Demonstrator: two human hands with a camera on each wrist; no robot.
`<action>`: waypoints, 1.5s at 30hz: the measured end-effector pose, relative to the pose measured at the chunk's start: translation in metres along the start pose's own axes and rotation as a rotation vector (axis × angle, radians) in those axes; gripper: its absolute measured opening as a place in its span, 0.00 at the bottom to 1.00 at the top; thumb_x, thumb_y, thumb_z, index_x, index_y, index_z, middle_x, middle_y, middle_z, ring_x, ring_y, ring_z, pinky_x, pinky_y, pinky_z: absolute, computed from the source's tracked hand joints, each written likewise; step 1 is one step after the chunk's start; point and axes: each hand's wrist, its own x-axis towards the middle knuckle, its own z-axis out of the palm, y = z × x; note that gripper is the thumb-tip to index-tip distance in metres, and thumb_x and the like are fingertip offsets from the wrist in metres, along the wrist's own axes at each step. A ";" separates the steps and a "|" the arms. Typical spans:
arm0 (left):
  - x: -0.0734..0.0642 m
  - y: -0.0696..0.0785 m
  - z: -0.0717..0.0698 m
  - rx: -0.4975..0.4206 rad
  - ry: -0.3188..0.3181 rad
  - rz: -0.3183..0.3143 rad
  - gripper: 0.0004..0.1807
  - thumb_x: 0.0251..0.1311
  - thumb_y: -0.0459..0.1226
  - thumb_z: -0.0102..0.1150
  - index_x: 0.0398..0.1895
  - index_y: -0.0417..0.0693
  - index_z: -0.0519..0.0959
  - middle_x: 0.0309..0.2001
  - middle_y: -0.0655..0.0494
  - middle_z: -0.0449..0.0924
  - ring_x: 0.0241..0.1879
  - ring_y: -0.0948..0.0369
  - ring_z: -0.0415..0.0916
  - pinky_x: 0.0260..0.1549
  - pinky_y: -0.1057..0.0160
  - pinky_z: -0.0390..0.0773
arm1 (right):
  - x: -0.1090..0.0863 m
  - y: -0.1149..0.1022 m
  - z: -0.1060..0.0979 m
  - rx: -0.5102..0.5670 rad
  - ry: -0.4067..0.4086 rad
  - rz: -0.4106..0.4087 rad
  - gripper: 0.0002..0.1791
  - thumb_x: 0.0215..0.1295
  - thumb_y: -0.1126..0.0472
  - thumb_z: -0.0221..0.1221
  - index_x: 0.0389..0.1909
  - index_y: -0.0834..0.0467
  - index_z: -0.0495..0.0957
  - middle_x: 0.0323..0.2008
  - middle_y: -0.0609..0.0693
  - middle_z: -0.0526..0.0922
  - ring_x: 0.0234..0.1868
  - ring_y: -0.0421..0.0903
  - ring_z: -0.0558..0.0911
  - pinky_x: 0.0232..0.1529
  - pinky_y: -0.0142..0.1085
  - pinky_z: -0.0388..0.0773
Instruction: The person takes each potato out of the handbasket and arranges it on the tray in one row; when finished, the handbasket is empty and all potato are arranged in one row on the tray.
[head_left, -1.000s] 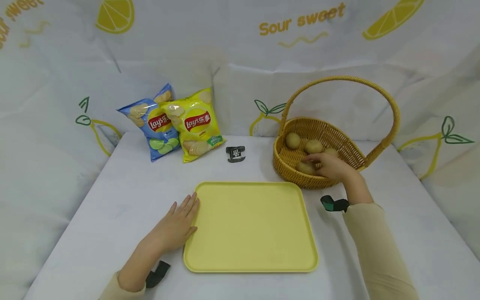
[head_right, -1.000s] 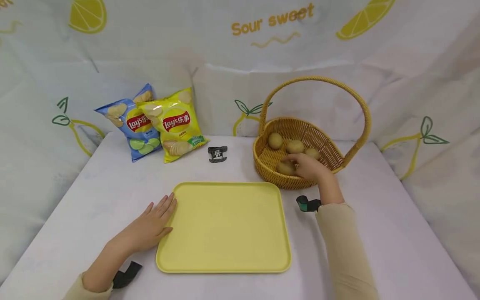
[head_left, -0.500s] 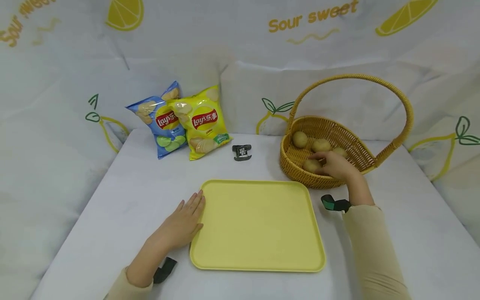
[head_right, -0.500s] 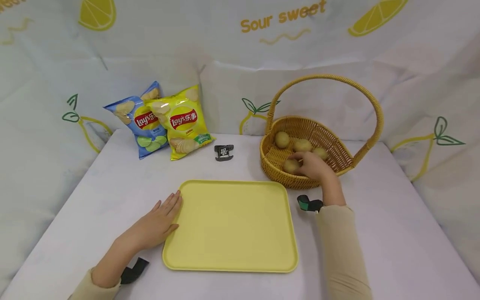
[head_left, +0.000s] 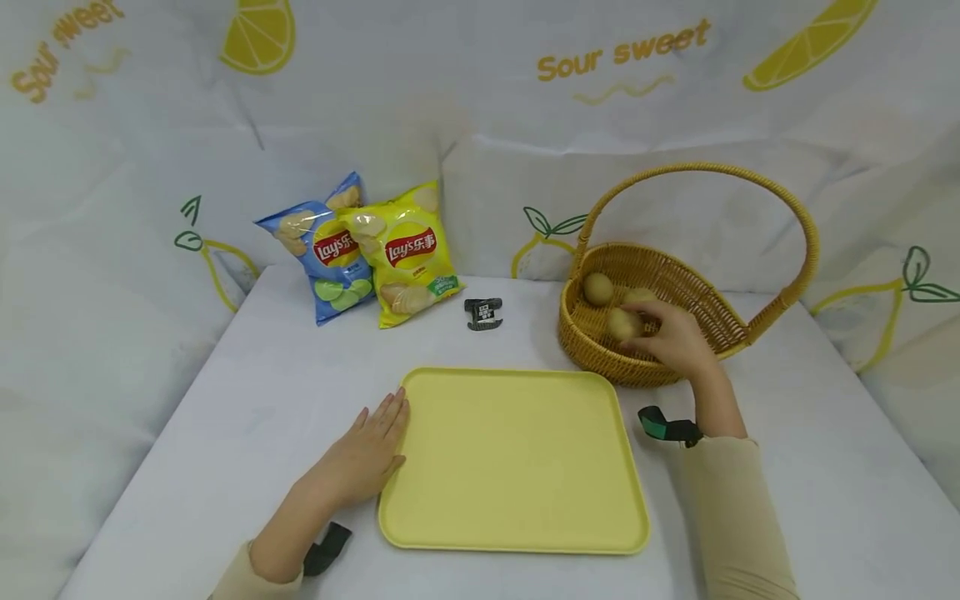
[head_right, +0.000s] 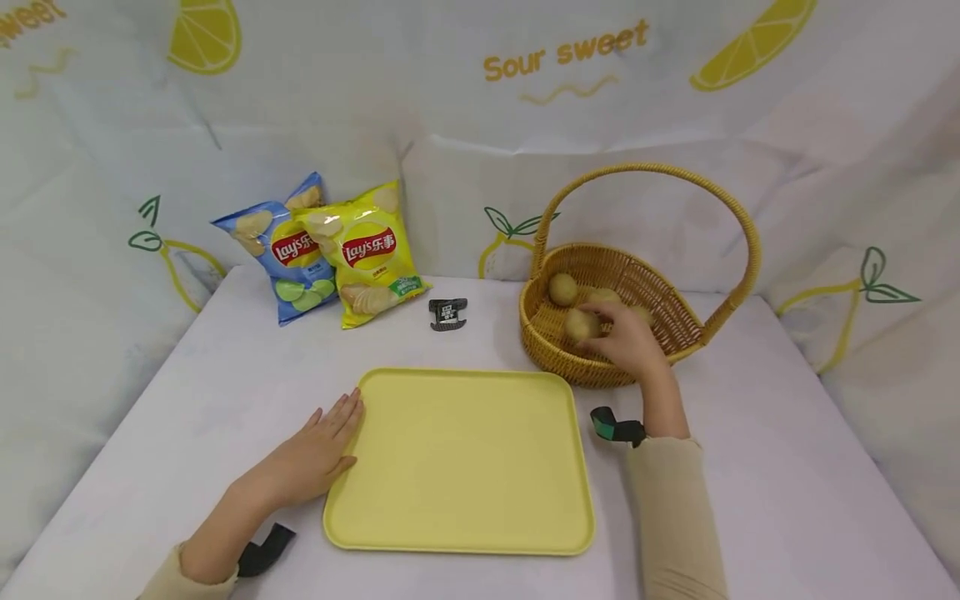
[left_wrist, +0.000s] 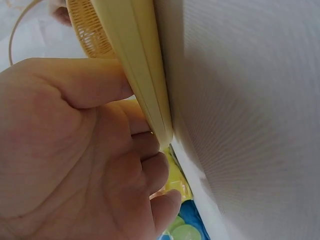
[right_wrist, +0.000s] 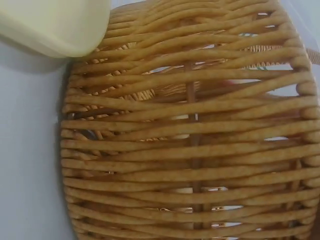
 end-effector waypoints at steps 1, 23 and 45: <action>0.000 0.000 0.000 0.002 0.000 0.000 0.35 0.67 0.39 0.51 0.69 0.26 0.51 0.72 0.34 0.43 0.71 0.44 0.42 0.64 0.41 0.51 | -0.001 -0.002 0.000 0.006 0.033 0.001 0.29 0.49 0.66 0.71 0.55 0.64 0.76 0.53 0.64 0.76 0.49 0.61 0.76 0.44 0.50 0.74; 0.003 0.005 -0.006 -0.034 -0.043 -0.030 0.38 0.66 0.39 0.53 0.69 0.26 0.50 0.72 0.34 0.41 0.71 0.43 0.39 0.65 0.41 0.48 | -0.019 -0.075 0.035 0.401 0.256 -0.090 0.30 0.46 0.73 0.70 0.55 0.66 0.75 0.49 0.57 0.76 0.50 0.35 0.73 0.42 0.23 0.76; 0.010 0.002 -0.003 -0.023 -0.030 -0.054 0.41 0.66 0.46 0.52 0.70 0.27 0.48 0.73 0.36 0.40 0.72 0.44 0.39 0.66 0.43 0.47 | 0.005 -0.146 0.150 0.418 -0.085 -0.052 0.28 0.46 0.67 0.72 0.51 0.62 0.78 0.49 0.55 0.80 0.47 0.52 0.79 0.45 0.38 0.79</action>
